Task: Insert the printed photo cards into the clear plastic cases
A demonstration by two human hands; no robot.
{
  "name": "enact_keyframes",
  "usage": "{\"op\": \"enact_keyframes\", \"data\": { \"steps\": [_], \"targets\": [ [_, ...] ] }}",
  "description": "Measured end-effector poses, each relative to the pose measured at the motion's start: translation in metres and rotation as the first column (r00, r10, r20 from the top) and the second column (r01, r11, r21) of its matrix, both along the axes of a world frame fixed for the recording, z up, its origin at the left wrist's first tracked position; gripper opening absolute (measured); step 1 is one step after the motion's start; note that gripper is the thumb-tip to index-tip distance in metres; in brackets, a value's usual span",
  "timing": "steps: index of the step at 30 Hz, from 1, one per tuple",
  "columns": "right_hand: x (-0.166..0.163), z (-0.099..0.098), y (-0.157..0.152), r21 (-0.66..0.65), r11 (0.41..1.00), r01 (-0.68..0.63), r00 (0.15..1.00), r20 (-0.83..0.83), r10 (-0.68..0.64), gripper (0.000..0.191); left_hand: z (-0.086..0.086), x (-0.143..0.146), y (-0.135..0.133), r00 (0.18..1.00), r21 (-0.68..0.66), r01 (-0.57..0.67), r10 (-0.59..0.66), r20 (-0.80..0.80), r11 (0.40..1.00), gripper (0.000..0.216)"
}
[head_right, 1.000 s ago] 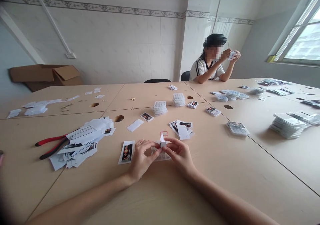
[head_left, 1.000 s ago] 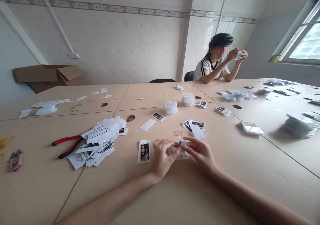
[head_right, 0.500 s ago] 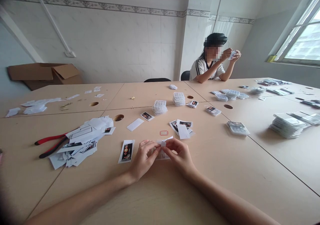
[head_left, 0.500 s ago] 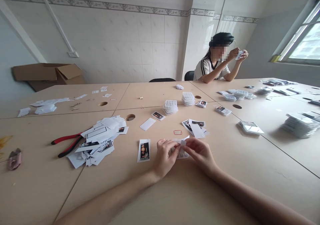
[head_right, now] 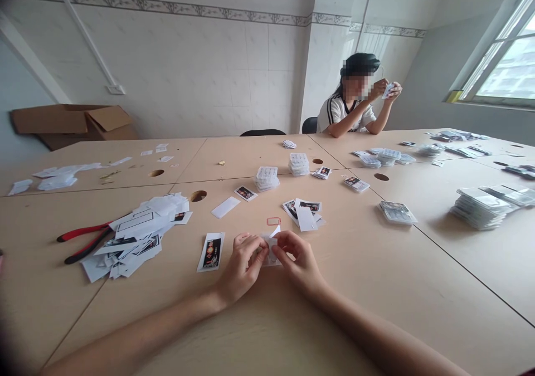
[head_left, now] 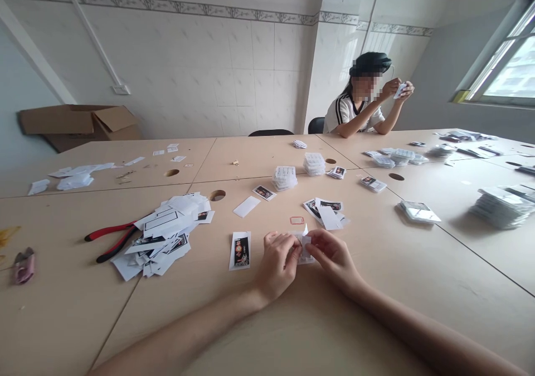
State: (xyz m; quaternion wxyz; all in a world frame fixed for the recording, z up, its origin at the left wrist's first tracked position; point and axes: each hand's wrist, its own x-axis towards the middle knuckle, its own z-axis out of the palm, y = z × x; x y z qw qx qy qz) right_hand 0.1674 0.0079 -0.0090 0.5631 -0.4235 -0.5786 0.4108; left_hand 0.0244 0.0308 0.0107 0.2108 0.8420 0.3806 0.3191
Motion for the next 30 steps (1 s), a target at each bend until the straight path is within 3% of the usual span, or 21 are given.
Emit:
{"op": "enact_keyframes", "data": {
  "steps": [13, 19, 30],
  "targets": [
    [0.0006, -0.0023, 0.0001, 0.011, 1.0, -0.014, 1.0, 0.003, 0.014, 0.014, 0.0015, 0.0005, 0.0002, 1.0, -0.029, 0.025, -0.025, 0.004, 0.999, 0.016],
    [-0.001, -0.0002, 0.0, 0.045, 0.999, 0.004, 0.999, 0.049, -0.006, 0.014, 0.0058, -0.0006, -0.0005, 1.0, -0.076, 0.022, -0.021, 0.021, 0.997, 0.02],
    [-0.0004, 0.0007, -0.0022, 0.067, 0.998, -0.015, 0.985, 0.173, 0.004, 0.011, 0.0002, -0.0006, 0.002, 0.999, -0.032, 0.046, -0.045, 0.014, 0.998, 0.019]
  ]
}}
